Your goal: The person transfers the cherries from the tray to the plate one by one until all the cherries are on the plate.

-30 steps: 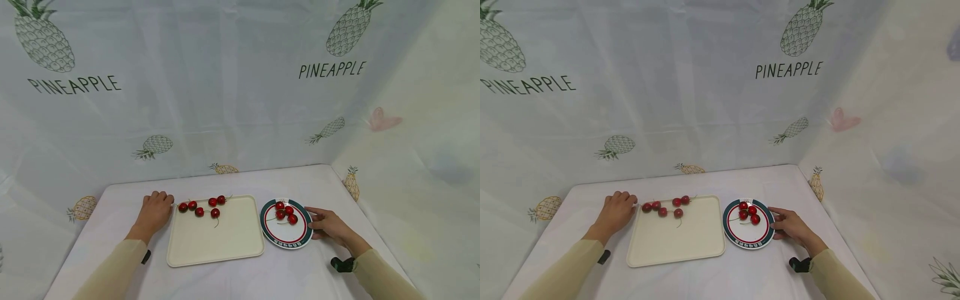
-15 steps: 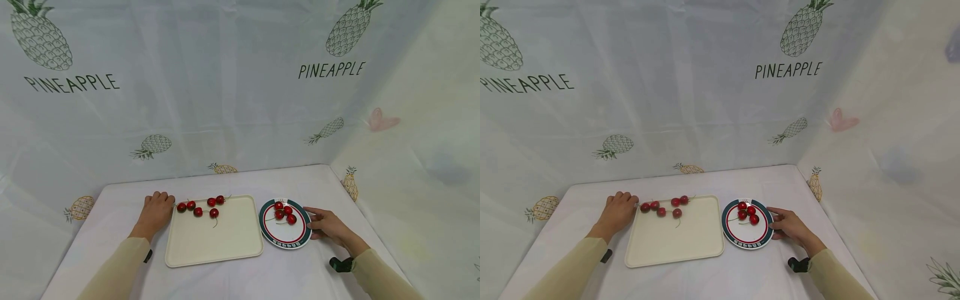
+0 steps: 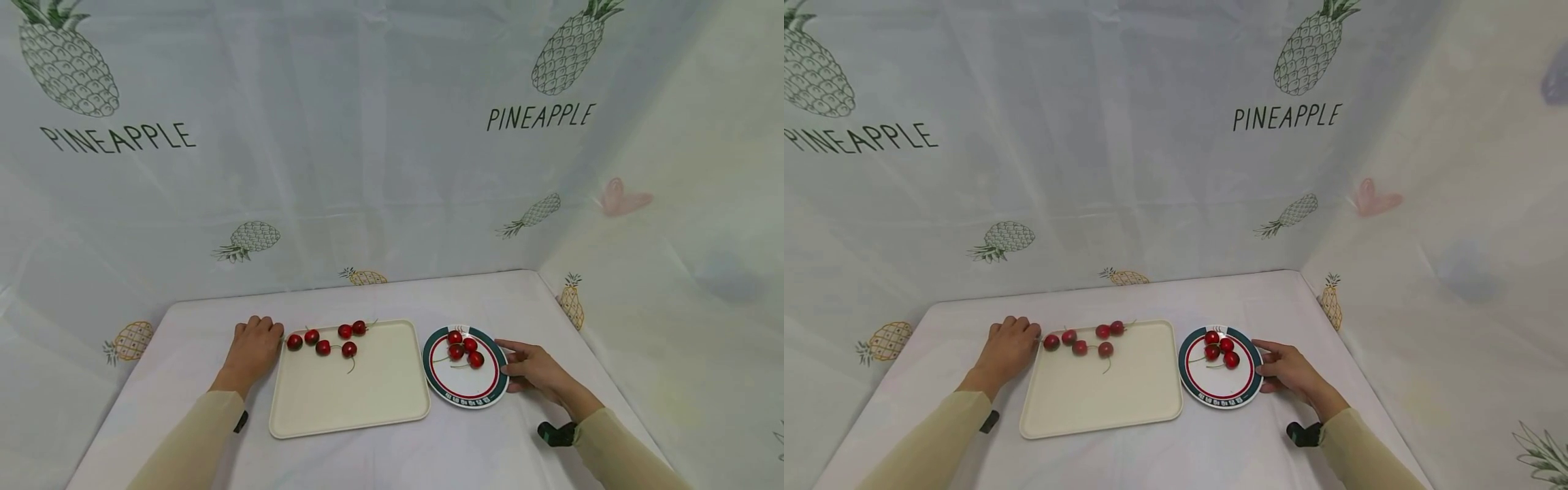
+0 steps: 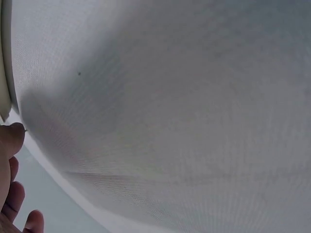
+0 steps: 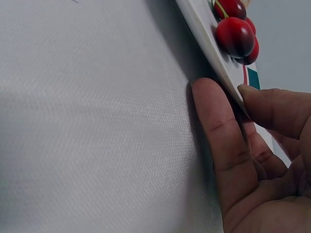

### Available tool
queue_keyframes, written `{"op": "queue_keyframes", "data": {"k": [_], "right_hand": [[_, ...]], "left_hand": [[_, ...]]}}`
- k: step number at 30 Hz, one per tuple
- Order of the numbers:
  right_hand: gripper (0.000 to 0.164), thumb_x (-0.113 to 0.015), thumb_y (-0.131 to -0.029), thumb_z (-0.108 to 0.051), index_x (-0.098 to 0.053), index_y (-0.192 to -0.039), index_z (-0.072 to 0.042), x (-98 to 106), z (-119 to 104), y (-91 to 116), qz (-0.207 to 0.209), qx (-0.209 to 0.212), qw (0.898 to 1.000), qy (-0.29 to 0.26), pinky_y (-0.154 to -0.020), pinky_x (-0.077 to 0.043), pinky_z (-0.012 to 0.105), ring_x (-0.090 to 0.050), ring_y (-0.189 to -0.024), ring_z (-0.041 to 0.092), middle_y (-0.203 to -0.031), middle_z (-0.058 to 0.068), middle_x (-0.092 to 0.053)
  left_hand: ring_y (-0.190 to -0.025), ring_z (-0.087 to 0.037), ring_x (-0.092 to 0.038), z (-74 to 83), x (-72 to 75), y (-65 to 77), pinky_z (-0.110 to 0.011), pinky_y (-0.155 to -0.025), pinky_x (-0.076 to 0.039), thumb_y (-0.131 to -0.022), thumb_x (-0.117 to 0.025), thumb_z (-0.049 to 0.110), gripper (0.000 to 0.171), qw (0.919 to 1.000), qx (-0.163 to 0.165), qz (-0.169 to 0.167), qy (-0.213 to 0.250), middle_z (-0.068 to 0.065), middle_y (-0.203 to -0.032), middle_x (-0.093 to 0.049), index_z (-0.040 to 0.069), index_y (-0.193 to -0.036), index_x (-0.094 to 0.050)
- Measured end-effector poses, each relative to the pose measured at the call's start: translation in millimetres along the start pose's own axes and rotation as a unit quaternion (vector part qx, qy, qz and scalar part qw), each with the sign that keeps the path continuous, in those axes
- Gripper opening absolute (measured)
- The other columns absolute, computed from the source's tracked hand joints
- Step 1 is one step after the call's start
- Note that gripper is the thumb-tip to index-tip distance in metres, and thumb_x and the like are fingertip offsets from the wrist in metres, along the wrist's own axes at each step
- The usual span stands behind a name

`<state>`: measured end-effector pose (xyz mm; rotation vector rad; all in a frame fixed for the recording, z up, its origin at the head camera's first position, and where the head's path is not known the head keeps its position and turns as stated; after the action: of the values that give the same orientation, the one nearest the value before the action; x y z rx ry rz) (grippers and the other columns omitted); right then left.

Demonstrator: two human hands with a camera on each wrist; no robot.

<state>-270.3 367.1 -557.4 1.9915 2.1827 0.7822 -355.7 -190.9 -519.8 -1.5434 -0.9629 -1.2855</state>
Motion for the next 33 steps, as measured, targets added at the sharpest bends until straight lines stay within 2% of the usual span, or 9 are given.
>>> {"op": "queue_keyframes", "data": {"k": [9,17,33], "right_hand": [[0.070,-0.071,-0.096,-0.001,-0.043,-0.160,-0.007,-0.9,0.9,0.1,-0.002,0.000,1.000,0.001,-0.074,-0.064,0.041,-0.074,-0.086,0.027,-0.132,0.024,-0.065],[0.069,-0.070,-0.097,-0.001,-0.043,-0.160,-0.007,-1.0,0.0,1.0,-0.003,-0.002,1.000,0.003,-0.074,-0.064,0.041,-0.073,-0.086,0.026,-0.131,0.024,-0.063],[0.068,-0.069,-0.098,-0.001,-0.042,-0.161,-0.007,-0.8,0.3,0.5,-0.004,0.000,1.000,0.001,-0.075,-0.064,0.041,-0.073,-0.087,0.026,-0.135,0.025,-0.063]], "left_hand": [[-0.102,-0.036,-0.054,-2.5,2.3,5.5,-0.058,-0.092,-0.046,-0.099,-0.070,0.006,0.011,0.9997,-0.004,0.025,0.005,-0.011,-0.099,-0.062,0.005,-0.110,-0.068],[-0.102,-0.036,-0.055,-7.9,7.5,12.4,-0.058,-0.090,-0.046,-0.099,-0.072,0.009,0.007,0.9992,0.004,0.033,0.020,-0.010,-0.098,-0.064,0.007,-0.105,-0.068],[-0.100,-0.031,-0.055,4.3,25.2,19.8,-0.053,-0.091,-0.046,-0.097,-0.075,0.009,0.010,0.9968,-0.024,0.075,0.013,-0.006,-0.093,-0.063,0.008,-0.097,-0.066]]}}
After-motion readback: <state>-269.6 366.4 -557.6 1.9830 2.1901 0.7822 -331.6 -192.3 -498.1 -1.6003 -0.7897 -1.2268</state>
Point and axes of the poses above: each hand's wrist, its own y-axis away from the middle knuckle, its own x-axis out of the back of the hand, z = x × y, the point moved 7 cm from there along -y, towards the middle knuckle
